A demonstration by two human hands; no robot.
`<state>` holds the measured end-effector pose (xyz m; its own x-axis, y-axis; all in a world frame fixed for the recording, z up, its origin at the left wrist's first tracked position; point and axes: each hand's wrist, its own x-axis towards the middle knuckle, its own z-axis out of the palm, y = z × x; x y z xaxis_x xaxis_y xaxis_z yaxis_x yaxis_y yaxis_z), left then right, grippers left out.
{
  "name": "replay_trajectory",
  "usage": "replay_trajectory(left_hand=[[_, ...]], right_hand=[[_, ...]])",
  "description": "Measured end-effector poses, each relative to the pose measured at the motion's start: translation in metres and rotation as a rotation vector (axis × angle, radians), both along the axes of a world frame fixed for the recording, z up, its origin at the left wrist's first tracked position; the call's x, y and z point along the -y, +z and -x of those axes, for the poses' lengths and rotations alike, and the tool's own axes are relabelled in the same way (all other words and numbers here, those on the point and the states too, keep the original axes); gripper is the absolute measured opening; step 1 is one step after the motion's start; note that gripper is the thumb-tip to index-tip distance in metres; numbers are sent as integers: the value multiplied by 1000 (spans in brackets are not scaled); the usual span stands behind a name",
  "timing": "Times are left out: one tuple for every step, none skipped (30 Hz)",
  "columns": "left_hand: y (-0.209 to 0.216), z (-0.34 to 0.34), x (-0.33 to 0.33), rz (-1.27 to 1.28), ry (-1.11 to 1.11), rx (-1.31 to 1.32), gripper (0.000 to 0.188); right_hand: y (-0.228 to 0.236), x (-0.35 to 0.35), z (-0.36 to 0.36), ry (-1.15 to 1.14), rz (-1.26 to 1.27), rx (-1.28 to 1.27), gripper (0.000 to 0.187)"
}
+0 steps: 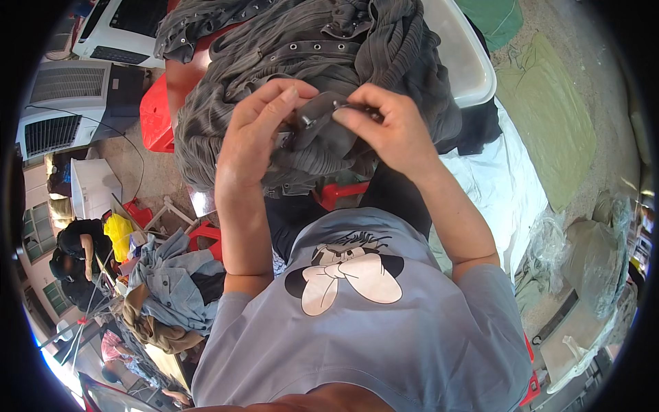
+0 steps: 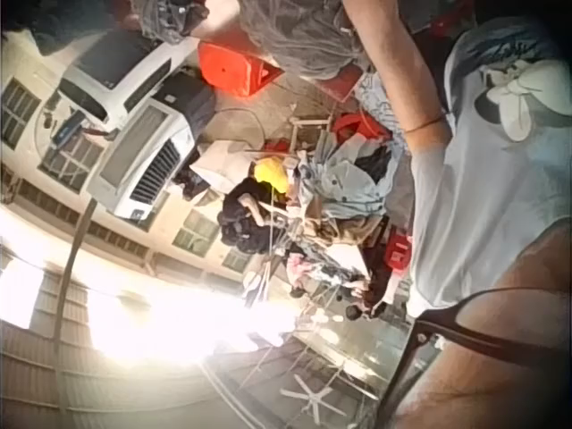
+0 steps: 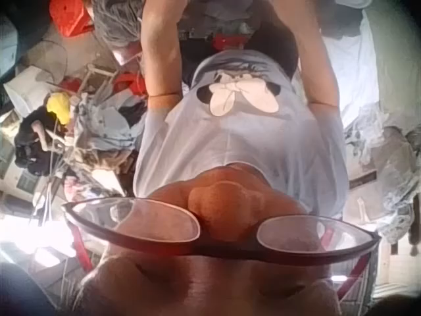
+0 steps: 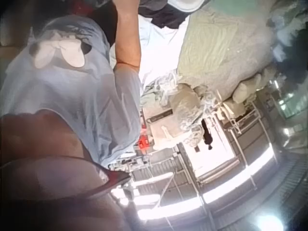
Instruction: Inspecting garments and manually removing loose threads or small defects from the fabric.
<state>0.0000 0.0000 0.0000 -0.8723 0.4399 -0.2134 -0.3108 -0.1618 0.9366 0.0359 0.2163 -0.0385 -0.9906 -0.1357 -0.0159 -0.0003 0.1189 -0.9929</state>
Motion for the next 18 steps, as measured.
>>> replay_trajectory(left_hand=[[5, 1, 2, 68, -44, -26, 34], [6, 2, 2, 136, -89, -51, 34], [2, 2, 2, 62, -117, -52, 32], [1, 2, -1, 59, -114, -52, 32], [0, 1, -5, 119, -143, -63, 31], [-1, 1, -7, 181, -177, -75, 31], [-5, 3, -7, 218, -225, -83, 29], [-8, 2, -8, 218, -226, -83, 29], [-11, 2, -12, 134, -160, -22, 26], [-13, 2, -15, 51, -94, 38, 22], [-12, 0, -17, -21, -39, 107, 20], [-14, 1, -16, -20, -42, 106, 20], [-17, 1, -16, -99, 4, 148, 20], [-19, 2, -15, -178, 49, 189, 21], [-18, 2, -14, -176, 49, 188, 21], [-18, 1, -13, -177, 60, 222, 23], [-17, 0, -12, -177, 72, 256, 25], [-17, -1, -11, -175, 69, 255, 25]], right_hand=[[0, -5, 2, -13, 31, 41, 16], [4, -10, 2, -7, 52, 30, 16], [6, -13, 2, -3, 49, 30, 16], [8, -17, 3, 18, 37, 29, 14], [9, -19, 3, 39, 25, 29, 13], [10, -17, 2, 38, 24, 29, 13], [10, -15, 2, 57, -28, 4, 14], [11, -13, 2, 77, -80, -21, 16], [11, -13, 1, 75, -157, -40, 19], [10, -13, 1, 74, -157, -40, 19], [7, -13, 2, -12, -216, -118, 18], [5, -14, 2, -101, -275, -197, 18], [4, -14, 2, -103, -274, -198, 18], [2, -14, 2, -128, -266, -266, 14], [1, -14, 2, -151, -257, -334, 11], [1, -12, 2, -174, -248, -402, 8], [6, -10, -3, -146, -235, -331, 10], [8, -6, -4, -116, -207, -298, 14]])
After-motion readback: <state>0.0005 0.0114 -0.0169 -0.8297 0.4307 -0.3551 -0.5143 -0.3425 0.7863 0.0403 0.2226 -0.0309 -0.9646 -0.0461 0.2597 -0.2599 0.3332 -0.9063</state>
